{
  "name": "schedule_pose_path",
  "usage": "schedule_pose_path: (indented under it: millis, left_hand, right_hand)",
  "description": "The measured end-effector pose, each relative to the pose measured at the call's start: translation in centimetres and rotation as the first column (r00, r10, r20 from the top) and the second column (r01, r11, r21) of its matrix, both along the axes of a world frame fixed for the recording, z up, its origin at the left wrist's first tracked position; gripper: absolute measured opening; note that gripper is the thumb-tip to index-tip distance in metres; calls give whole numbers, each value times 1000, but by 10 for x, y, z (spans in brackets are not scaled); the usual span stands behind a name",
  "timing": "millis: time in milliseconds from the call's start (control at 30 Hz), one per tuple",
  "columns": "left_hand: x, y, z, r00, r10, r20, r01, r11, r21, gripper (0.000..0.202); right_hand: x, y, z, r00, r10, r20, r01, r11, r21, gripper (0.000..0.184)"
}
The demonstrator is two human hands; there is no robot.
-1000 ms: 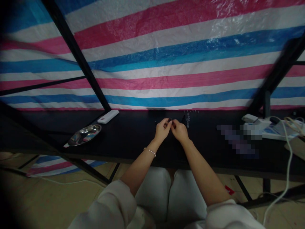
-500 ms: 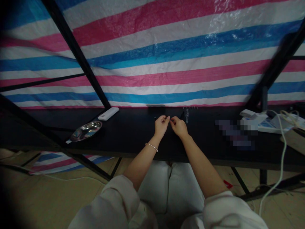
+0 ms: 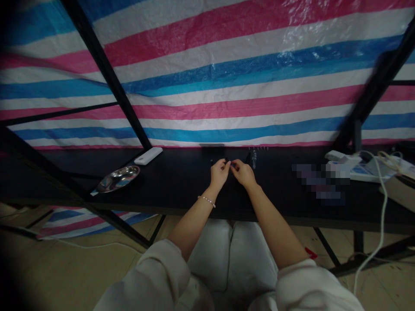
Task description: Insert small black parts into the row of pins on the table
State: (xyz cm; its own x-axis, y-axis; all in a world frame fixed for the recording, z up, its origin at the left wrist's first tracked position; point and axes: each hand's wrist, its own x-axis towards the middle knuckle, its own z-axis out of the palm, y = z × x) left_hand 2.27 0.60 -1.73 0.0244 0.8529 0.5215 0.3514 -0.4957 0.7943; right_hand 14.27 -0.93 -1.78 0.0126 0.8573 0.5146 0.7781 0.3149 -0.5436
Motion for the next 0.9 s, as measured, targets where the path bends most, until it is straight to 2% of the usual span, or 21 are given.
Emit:
schedule_pose_path:
  millis: [333, 567, 733, 900]
  left_hand:
    - [0, -2, 1, 997, 44, -57, -42, 999, 33, 22]
    - [-1, -2, 3, 995, 99, 15, -99, 995, 17, 20]
    - [-1, -4, 2, 986, 138, -93, -141, 990, -25, 14]
    - [-1, -6, 1, 969, 94, -227, -133, 977, -166, 10]
  right_hand:
    - [0, 1, 0, 1000, 32, 0, -32, 999, -29, 22]
    - [1, 2, -1, 999, 21, 45, -16, 994, -110, 15]
    - [5, 1, 0, 997, -12, 81, 24, 988, -150, 11]
    - [14, -2, 1, 986, 2, 167, 30, 982, -185, 10]
